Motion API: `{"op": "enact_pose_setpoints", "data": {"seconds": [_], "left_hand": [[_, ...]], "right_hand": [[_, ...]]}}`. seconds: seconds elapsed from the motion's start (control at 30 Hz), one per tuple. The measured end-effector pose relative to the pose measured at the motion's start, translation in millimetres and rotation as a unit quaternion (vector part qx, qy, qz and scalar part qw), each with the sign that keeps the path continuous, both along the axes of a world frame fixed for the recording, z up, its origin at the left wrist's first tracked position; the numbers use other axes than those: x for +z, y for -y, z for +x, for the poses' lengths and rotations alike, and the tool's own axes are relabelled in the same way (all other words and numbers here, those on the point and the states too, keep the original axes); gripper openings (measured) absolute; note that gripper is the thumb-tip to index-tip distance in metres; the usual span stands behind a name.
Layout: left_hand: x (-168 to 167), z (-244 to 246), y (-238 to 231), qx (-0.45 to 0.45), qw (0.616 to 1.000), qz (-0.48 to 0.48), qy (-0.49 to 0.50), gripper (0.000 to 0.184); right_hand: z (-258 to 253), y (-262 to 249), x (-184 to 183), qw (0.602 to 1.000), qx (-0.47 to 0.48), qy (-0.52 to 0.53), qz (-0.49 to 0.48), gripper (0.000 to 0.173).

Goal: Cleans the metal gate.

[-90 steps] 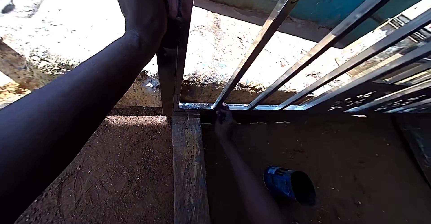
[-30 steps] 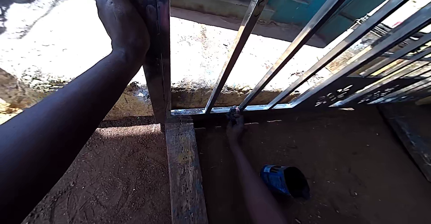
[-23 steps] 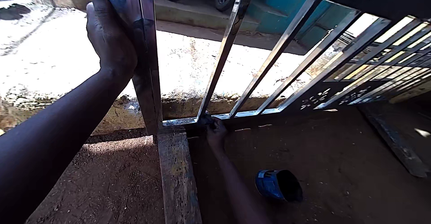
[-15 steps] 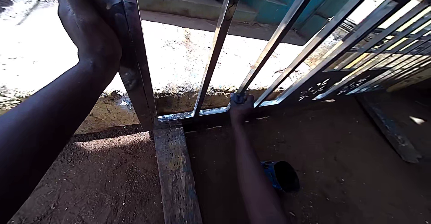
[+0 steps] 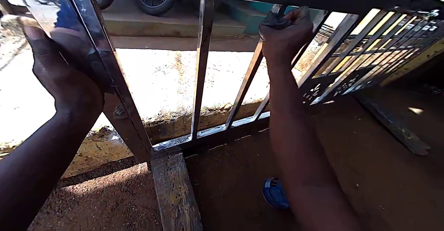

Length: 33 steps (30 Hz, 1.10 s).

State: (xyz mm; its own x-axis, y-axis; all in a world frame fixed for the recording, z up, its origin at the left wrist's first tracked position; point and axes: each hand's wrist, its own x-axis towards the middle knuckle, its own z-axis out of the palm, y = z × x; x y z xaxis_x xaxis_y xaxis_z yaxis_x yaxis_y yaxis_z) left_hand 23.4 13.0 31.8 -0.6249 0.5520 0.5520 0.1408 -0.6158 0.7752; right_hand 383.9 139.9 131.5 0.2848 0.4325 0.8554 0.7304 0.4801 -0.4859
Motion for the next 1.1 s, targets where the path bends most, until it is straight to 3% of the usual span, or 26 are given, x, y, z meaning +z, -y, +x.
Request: {"op": "enact_pose_setpoints", "data": {"seconds": [0.03, 0.1, 0.17, 0.23, 0.27, 0.3, 0.33, 0.4, 0.5, 0.57, 0.63, 0.7, 0.77, 0.83, 0.9, 1.0, 1.1], "left_hand": [[0, 1, -1, -0.004, 1.0, -0.005, 0.007, 0.051], [1, 4, 0, -0.002, 1.0, 0.009, 0.004, 0.05], [1, 7, 2, 0.009, 0.999, 0.035, -0.007, 0.051], [3, 9, -2, 0.05, 0.998, 0.038, -0.012, 0.049], [2, 10, 0, 0.061, 0.998, 0.031, -0.014, 0.051], [2, 12, 3, 0.067, 0.997, 0.017, -0.017, 0.053], [3, 13, 5, 0.071, 0.997, 0.001, -0.02, 0.056], [2, 14, 7, 0.089, 0.996, -0.022, -0.023, 0.059], [1, 16, 9, 0.092, 0.995, -0.024, -0.021, 0.055], [1, 14, 9, 0.087, 0.996, -0.019, -0.016, 0.055], [2, 13, 8, 0.082, 0.997, -0.012, -0.007, 0.053], [1, 12, 7, 0.084, 0.996, -0.017, -0.012, 0.053], [-3, 11, 7, 0.095, 0.995, -0.026, -0.03, 0.057], [-2, 11, 7, 0.105, 0.994, -0.029, -0.031, 0.056], [-1, 13, 10, 0.12, 0.991, -0.043, -0.03, 0.054], [3, 15, 11, 0.129, 0.99, -0.056, -0.03, 0.052], [0, 16, 12, 0.117, 0.991, -0.055, -0.033, 0.054]], "right_hand": [[1, 0, -9, 1.0, 0.005, -0.003, 0.008, 0.033], [2, 4, -64, 1.0, 0.01, -0.024, 0.017, 0.03], [4, 17, -173, 0.998, 0.009, -0.056, -0.04, 0.03], [11, 30, -294, 0.982, 0.023, -0.104, -0.156, 0.031], [15, 35, -336, 0.974, 0.024, -0.121, -0.189, 0.028], [17, 39, -355, 0.972, 0.018, -0.126, -0.197, 0.026], [14, 38, -348, 0.975, 0.015, -0.123, -0.187, 0.026], [9, 31, -290, 0.989, 0.01, -0.091, -0.118, 0.025], [4, 14, -147, 0.999, 0.023, -0.047, -0.01, 0.028], [-3, 7, -51, 0.999, 0.019, -0.03, 0.008, 0.029], [-8, 3, 11, 1.0, 0.006, -0.019, 0.008, 0.029], [-8, -5, 8, 0.998, 0.011, -0.018, 0.055, 0.028], [-3, -5, -44, 0.996, 0.024, -0.016, 0.079, 0.026], [1, 12, -104, 1.0, 0.021, -0.001, 0.006, 0.028], [2, 40, -138, 0.998, 0.02, -0.011, -0.064, 0.028], [-25, 75, -128, 0.989, 0.096, -0.111, -0.02, 0.028], [-74, 102, -107, 0.937, 0.313, -0.131, -0.086, 0.032]]}}
